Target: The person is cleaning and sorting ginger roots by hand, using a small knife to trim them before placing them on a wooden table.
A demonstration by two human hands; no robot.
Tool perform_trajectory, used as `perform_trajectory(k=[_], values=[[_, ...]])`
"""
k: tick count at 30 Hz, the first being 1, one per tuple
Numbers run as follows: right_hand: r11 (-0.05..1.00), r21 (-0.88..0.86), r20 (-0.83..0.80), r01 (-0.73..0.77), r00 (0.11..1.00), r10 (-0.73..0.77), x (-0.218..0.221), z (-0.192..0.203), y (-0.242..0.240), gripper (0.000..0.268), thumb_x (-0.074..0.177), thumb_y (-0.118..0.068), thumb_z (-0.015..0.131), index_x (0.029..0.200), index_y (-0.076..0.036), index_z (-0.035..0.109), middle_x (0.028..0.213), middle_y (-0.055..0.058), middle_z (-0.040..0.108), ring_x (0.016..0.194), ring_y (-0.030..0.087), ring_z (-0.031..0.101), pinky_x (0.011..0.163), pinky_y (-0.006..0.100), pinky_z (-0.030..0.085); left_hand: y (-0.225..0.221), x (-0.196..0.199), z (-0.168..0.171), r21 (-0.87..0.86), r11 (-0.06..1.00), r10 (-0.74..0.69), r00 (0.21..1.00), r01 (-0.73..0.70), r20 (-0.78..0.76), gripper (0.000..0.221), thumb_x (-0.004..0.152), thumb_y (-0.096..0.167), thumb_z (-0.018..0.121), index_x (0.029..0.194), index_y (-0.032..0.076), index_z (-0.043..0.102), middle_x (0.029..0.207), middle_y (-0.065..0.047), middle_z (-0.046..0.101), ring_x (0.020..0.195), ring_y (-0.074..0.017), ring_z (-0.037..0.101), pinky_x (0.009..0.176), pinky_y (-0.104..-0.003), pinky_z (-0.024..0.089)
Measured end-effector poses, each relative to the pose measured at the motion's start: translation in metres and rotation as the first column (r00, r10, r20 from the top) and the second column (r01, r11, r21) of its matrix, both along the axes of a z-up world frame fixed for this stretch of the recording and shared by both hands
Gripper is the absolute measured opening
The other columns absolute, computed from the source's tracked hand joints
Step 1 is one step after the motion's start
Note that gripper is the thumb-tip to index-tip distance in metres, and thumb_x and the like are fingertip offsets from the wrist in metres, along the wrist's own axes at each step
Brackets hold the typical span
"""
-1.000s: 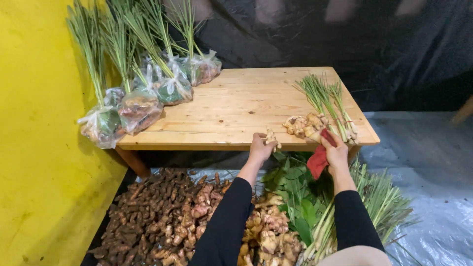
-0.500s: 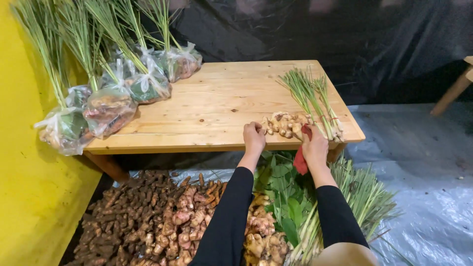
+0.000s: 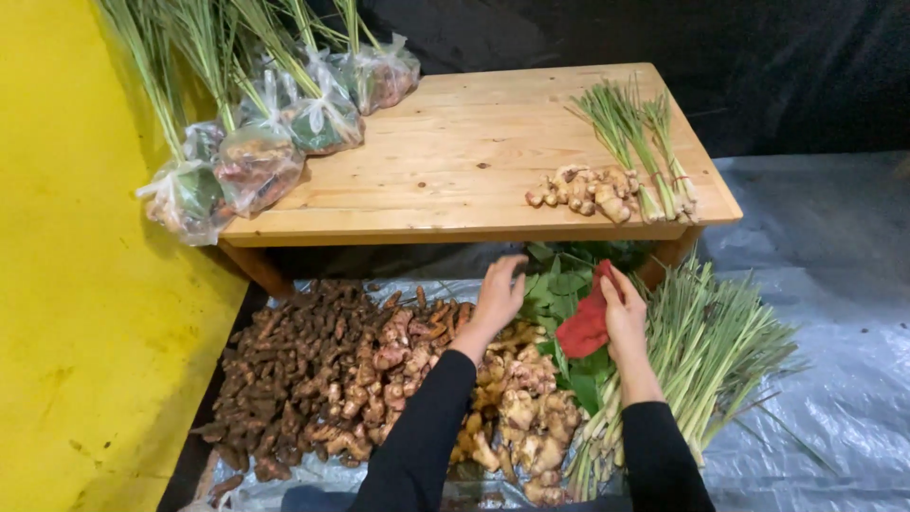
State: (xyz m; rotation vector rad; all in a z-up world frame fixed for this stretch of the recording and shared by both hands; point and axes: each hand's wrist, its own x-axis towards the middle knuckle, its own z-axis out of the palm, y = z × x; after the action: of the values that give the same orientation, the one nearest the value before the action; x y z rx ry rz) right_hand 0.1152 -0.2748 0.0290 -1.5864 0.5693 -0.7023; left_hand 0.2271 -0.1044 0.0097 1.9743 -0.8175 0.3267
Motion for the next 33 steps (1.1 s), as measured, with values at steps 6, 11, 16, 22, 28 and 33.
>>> perform_trajectory(k=[6, 11, 16, 22, 28, 33], values=[[0.742, 0.666, 0.078, -0.078, 0.996, 0.034, -0.055, -0.122, 0.011, 0.048, 0.103, -0.02, 0.063, 0.149, -0.017, 0.053, 0.135, 0.02, 0.061, 0.113, 0.04, 0.066, 0.09, 0.058, 0.056, 0.041, -0.089, -0.163, 0.444, 0.896, 0.229, 0.865, -0.008, -0.447, 0.037, 0.091, 0.042, 0.068, 0.089, 0.005, 0.07, 0.088, -0.022, 0.074, 0.094, -0.0464, 0.072, 0.077, -0.057, 0.059], [0.636, 0.768, 0.062, -0.079, 0.997, 0.05, -0.119, -0.123, 0.06, 0.055, 0.103, -0.02, 0.051, 0.158, -0.014, 0.04, 0.149, 0.012, 0.052, 0.131, 0.027, 0.053, 0.108, 0.045, 0.043, 0.047, -0.168, -0.205, 0.489, 0.864, 0.443, 0.64, -0.119, -0.627, 0.069, 0.084, 0.058, 0.076, 0.119, 0.002, 0.056, 0.101, -0.021, 0.071, 0.1, -0.0417, 0.069, 0.086, -0.052, 0.056], [0.636, 0.756, 0.073, -0.154, 0.986, 0.152, -0.164, -0.136, 0.071, 0.063, 0.104, -0.019, 0.04, 0.165, -0.014, 0.026, 0.148, 0.015, 0.05, 0.117, 0.026, 0.055, 0.092, 0.038, 0.044, 0.026, -0.178, -0.25, 0.195, 0.903, 0.404, 0.604, -0.382, -0.687, 0.046, 0.081, 0.034, 0.083, 0.113, 0.008, 0.065, 0.09, -0.009, 0.075, 0.082, -0.0282, 0.073, 0.075, -0.038, 0.058], [0.663, 0.737, 0.044, -0.127, 0.989, 0.14, -0.185, -0.131, 0.076, 0.063, 0.104, -0.016, 0.039, 0.165, -0.017, 0.024, 0.16, 0.013, 0.041, 0.115, 0.026, 0.056, 0.087, 0.036, 0.044, 0.017, -0.178, -0.241, 0.29, 0.893, 0.435, 0.498, -0.344, -0.75, 0.064, 0.083, 0.046, 0.083, 0.125, 0.004, 0.057, 0.107, -0.015, 0.069, 0.096, -0.0331, 0.068, 0.09, -0.041, 0.055], [0.622, 0.776, 0.06, -0.1, 0.995, 0.085, -0.185, -0.11, 0.084, 0.061, 0.103, -0.016, 0.036, 0.164, -0.015, 0.029, 0.16, 0.007, 0.043, 0.14, 0.021, 0.045, 0.112, 0.033, 0.035, 0.036, -0.189, -0.206, 0.05, 0.901, 0.277, 0.481, -0.432, -0.832, 0.059, 0.085, 0.03, 0.084, 0.124, 0.006, 0.047, 0.108, -0.015, 0.065, 0.096, -0.0286, 0.069, 0.09, -0.039, 0.057], [0.582, 0.798, 0.121, -0.159, 0.987, 0.103, -0.178, -0.114, 0.087, 0.065, 0.099, -0.011, 0.032, 0.163, -0.014, 0.026, 0.167, 0.008, 0.033, 0.146, 0.018, 0.038, 0.117, 0.029, 0.031, 0.075, -0.204, -0.153, -0.139, 0.865, 0.114, 0.46, -0.481, -0.88, 0.079, 0.081, 0.042, 0.083, 0.139, 0.004, 0.045, 0.136, -0.018, 0.055, 0.121, -0.0307, 0.06, 0.101, -0.039, 0.053]])
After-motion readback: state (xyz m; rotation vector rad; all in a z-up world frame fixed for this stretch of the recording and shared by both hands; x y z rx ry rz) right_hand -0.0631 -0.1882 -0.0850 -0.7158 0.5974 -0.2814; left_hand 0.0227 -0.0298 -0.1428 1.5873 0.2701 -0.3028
